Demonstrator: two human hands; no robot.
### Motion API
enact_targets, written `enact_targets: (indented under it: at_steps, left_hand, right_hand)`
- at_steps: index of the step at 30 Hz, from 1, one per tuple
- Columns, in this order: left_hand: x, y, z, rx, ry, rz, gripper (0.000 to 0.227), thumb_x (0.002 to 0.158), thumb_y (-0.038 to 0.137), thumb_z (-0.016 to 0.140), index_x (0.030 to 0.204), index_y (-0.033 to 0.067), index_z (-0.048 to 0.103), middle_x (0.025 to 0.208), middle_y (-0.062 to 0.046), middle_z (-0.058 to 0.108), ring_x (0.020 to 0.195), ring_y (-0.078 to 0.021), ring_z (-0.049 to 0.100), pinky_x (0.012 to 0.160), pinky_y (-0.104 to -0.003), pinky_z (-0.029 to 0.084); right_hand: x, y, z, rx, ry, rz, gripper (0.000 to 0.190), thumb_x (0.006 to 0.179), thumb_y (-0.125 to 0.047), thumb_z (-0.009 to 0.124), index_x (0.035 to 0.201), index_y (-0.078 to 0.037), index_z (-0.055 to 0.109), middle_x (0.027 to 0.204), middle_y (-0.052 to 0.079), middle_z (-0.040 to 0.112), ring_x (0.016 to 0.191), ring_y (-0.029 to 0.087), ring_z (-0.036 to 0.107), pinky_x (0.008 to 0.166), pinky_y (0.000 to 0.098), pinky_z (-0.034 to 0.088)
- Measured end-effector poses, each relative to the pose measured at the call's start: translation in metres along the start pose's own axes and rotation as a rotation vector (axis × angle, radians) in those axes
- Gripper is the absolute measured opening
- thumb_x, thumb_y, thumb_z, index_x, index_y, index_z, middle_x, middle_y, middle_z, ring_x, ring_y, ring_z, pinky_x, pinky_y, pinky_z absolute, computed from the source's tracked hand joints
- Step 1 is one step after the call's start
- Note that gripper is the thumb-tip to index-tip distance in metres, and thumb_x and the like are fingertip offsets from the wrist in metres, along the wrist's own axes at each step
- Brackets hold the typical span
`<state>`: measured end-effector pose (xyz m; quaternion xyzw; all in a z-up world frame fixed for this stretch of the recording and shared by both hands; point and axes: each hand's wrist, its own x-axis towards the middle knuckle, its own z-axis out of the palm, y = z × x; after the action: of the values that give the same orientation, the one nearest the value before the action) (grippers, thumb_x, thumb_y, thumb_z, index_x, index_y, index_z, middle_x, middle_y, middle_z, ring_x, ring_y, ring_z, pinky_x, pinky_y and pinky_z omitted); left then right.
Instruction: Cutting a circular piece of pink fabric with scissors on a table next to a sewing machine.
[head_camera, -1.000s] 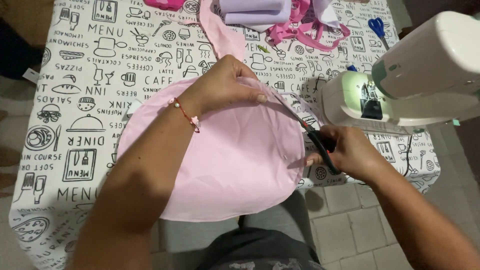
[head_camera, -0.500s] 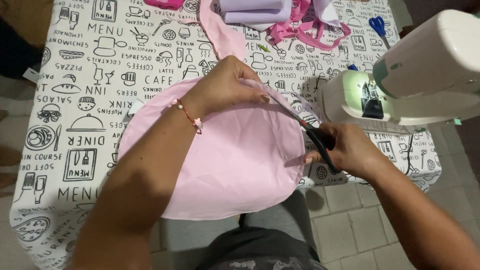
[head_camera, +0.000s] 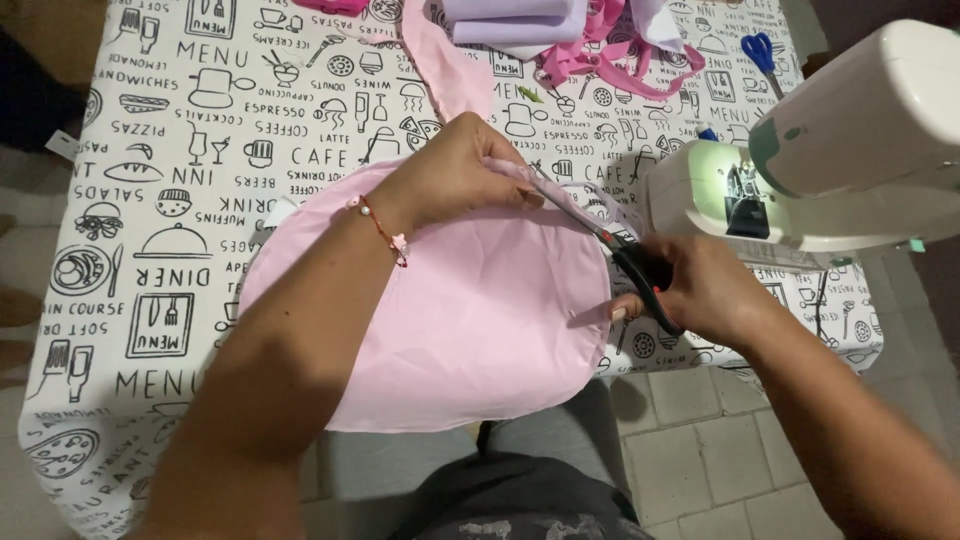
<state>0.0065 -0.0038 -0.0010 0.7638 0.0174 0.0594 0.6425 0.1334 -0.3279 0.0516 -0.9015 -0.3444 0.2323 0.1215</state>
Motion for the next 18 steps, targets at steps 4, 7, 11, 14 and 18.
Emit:
enact_targets:
  at_steps: [4, 7, 11, 14, 18]
  left_hand:
    - [-0.003, 0.003, 0.004, -0.046, 0.004, -0.019, 0.02, 0.096, 0.012, 0.097, 0.114, 0.0037, 0.095, 0.087, -0.015, 0.088, 0.082, -0.018, 0.072, 0.084, -0.029, 0.058]
    - [-0.005, 0.01, 0.007, -0.065, 0.004, -0.021, 0.018, 0.093, 0.012, 0.098, 0.111, 0.0081, 0.097, 0.083, -0.009, 0.088, 0.077, -0.0137, 0.073, 0.079, -0.028, 0.059]
    - [-0.002, 0.009, 0.007, -0.049, -0.002, -0.012, 0.02, 0.09, 0.016, 0.103, 0.108, 0.0098, 0.097, 0.081, -0.007, 0.087, 0.076, -0.0111, 0.072, 0.075, -0.026, 0.057]
    - [0.006, -0.013, 0.007, -0.051, 0.002, -0.031, 0.017, 0.089, 0.012, 0.101, 0.105, 0.0089, 0.097, 0.084, -0.009, 0.088, 0.076, -0.0124, 0.074, 0.072, -0.026, 0.058]
    - [-0.001, 0.003, 0.009, -0.082, 0.014, -0.074, 0.019, 0.09, 0.01, 0.102, 0.108, 0.0045, 0.096, 0.088, -0.015, 0.09, 0.078, -0.0166, 0.076, 0.074, -0.026, 0.06]
  right_hand:
    - [0.01, 0.02, 0.006, -0.042, 0.057, 0.01, 0.056, 0.067, -0.058, 0.118, 0.087, -0.014, 0.089, 0.061, 0.01, 0.078, 0.067, 0.035, 0.082, 0.07, 0.0399, 0.054]
    - [0.002, 0.005, 0.001, -0.038, 0.069, 0.006, 0.06, 0.066, -0.054, 0.118, 0.088, -0.005, 0.088, 0.062, 0.019, 0.077, 0.067, 0.042, 0.079, 0.074, 0.043, 0.054]
    - [0.003, 0.0, 0.0, -0.037, 0.086, -0.011, 0.059, 0.068, -0.05, 0.117, 0.083, -0.003, 0.085, 0.061, 0.021, 0.076, 0.066, 0.043, 0.077, 0.074, 0.0446, 0.054]
    - [0.007, -0.007, -0.002, -0.057, 0.056, -0.007, 0.058, 0.07, -0.052, 0.116, 0.086, -0.006, 0.086, 0.063, 0.019, 0.079, 0.069, 0.043, 0.08, 0.074, 0.0448, 0.056]
    - [0.005, -0.027, -0.011, -0.103, 0.014, 0.022, 0.06, 0.07, -0.056, 0.117, 0.098, -0.009, 0.091, 0.072, 0.017, 0.085, 0.078, 0.04, 0.086, 0.08, 0.0432, 0.059]
